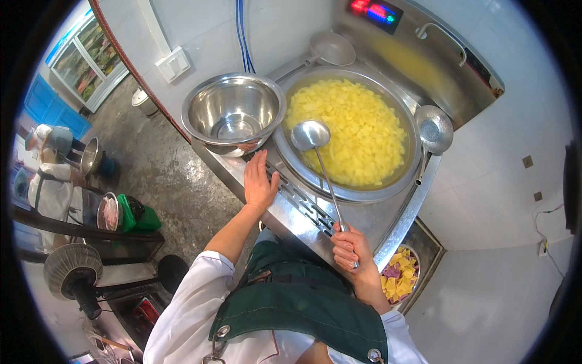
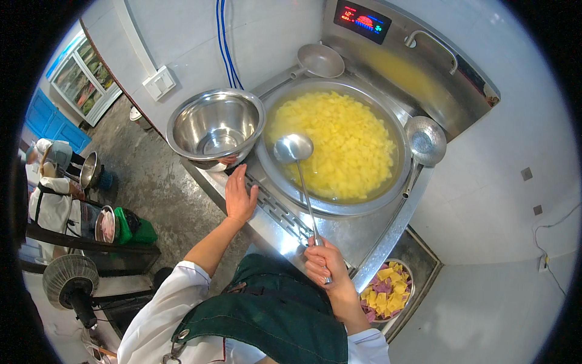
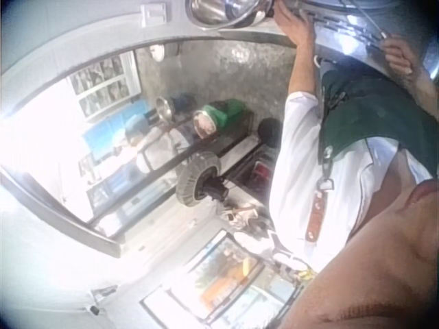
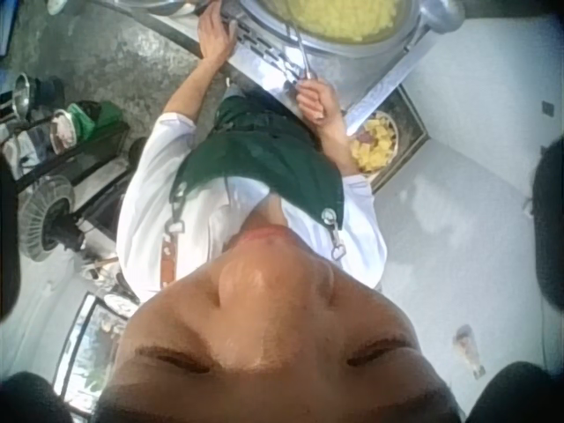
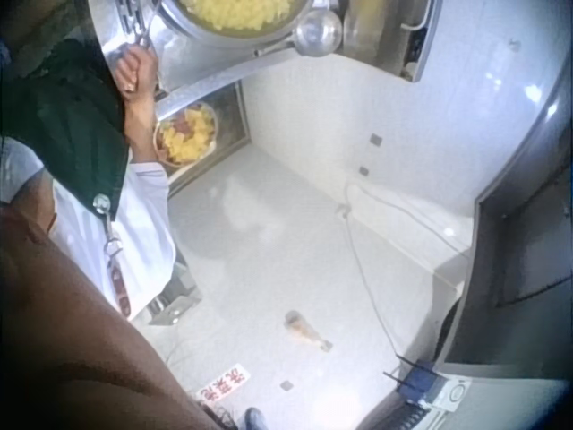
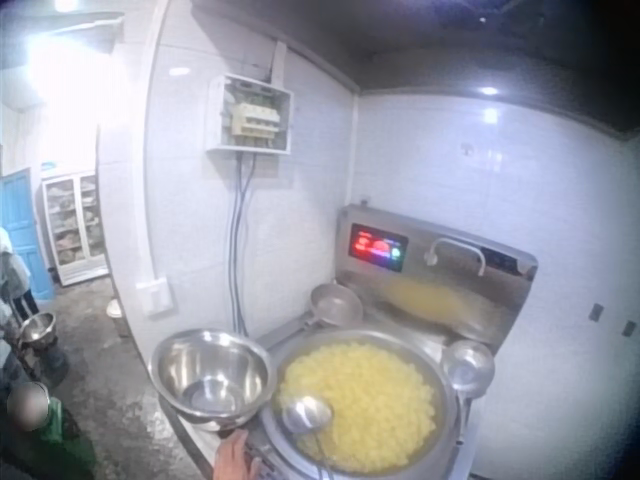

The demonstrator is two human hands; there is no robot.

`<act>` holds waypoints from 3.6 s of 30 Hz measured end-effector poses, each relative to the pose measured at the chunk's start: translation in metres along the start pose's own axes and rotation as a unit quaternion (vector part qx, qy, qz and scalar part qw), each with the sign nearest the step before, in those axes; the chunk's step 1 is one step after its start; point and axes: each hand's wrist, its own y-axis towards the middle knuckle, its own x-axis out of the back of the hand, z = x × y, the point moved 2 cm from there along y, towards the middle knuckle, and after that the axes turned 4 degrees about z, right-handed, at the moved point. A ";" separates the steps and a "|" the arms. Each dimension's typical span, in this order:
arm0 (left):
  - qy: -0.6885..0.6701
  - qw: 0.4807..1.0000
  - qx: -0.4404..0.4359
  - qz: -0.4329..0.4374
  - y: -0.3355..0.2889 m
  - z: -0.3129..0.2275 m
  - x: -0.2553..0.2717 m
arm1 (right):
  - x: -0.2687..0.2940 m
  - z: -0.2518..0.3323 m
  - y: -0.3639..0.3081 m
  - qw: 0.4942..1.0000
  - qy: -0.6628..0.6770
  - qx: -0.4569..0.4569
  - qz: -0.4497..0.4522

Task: The person stirs a large pot of yellow food on a commercial stove using a ladle. The person repeatedly scoops and mixes the contents to ensure even cooking. A coworker is visible in the background handling other kitchen tasks.

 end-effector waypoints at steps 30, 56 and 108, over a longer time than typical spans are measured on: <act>-0.024 0.999 0.016 -0.020 -0.001 -0.001 0.002 | -0.039 -0.004 -0.059 0.996 -0.041 0.027 -0.068; 0.001 1.000 0.007 -0.008 0.002 -0.001 0.001 | 0.005 0.015 0.001 0.992 0.121 -0.010 0.039; -0.001 1.000 0.004 -0.001 0.003 -0.004 0.002 | 0.007 0.022 -0.053 0.994 -0.019 0.093 -0.062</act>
